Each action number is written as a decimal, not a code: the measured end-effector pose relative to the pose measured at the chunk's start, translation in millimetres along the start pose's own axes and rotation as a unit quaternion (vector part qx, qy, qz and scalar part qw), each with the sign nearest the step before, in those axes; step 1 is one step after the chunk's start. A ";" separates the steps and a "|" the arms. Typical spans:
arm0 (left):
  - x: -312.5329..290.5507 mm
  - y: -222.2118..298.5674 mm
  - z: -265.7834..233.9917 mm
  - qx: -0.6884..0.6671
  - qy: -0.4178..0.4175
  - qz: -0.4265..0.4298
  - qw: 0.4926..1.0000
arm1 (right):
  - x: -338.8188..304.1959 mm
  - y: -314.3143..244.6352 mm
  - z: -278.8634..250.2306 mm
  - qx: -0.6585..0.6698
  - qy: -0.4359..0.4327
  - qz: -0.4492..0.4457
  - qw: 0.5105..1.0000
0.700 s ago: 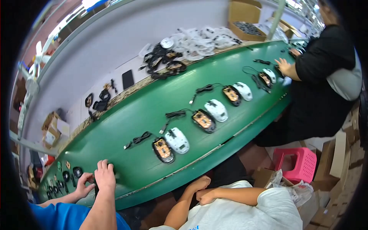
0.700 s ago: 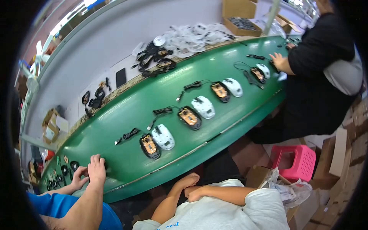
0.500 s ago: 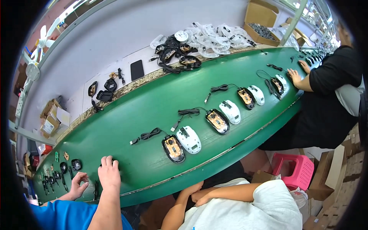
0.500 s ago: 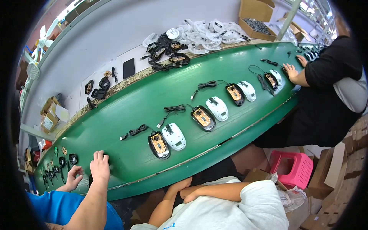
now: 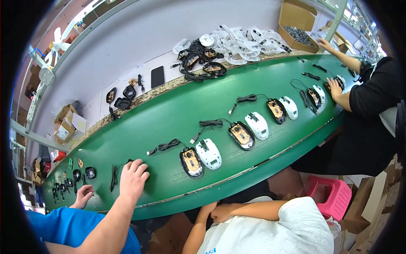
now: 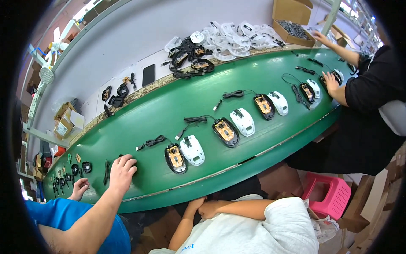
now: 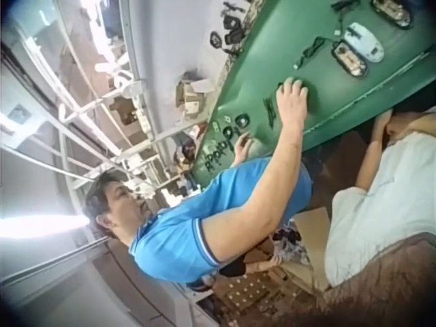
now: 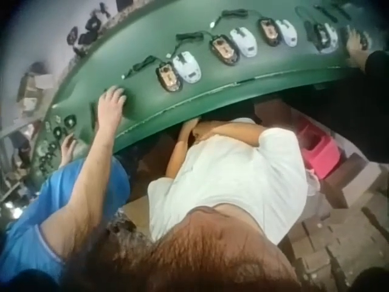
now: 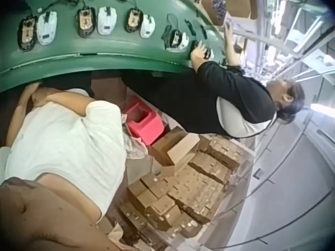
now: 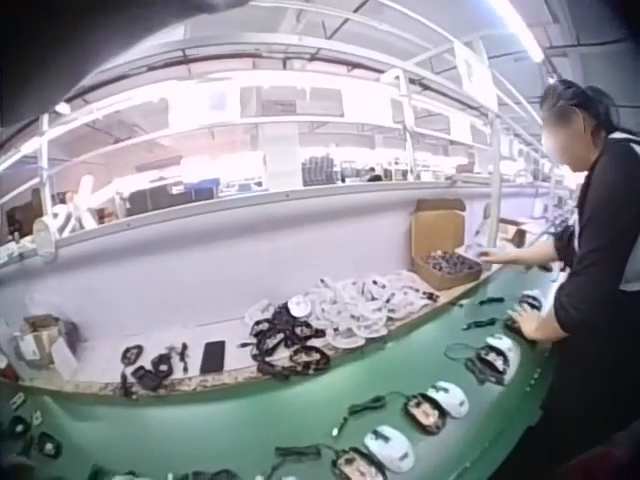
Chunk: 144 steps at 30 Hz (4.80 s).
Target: The person assembles computer mice on a conveyor belt by fitting circuit boards into mouse bases and placing top shells onto the assembled units.
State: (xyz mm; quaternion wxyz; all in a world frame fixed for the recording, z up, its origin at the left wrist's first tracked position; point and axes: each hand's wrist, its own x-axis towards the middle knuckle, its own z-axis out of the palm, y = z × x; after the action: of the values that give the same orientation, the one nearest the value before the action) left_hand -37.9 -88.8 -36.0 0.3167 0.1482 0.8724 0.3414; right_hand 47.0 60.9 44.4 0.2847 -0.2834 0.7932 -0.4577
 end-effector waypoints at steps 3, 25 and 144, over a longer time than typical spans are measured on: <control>-19.7 47.7 -0.9 -0.189 -0.068 -0.027 0.979 | -8.3 23.2 7.3 0.052 0.038 -0.001 0.998; -148.0 217.8 -127.5 -0.042 0.124 0.244 0.961 | -129.1 -83.2 -114.2 0.147 0.243 -0.131 0.950; -92.7 145.9 -221.1 0.243 0.256 0.248 0.902 | 65.8 -156.2 -110.8 -0.254 0.517 0.078 0.813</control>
State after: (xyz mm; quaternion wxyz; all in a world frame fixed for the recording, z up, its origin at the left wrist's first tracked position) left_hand -106.2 -138.2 231.6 -0.0583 0.3402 0.9142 0.2123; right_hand -46.9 11.2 216.9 -0.2153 -0.0045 0.9308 -0.2955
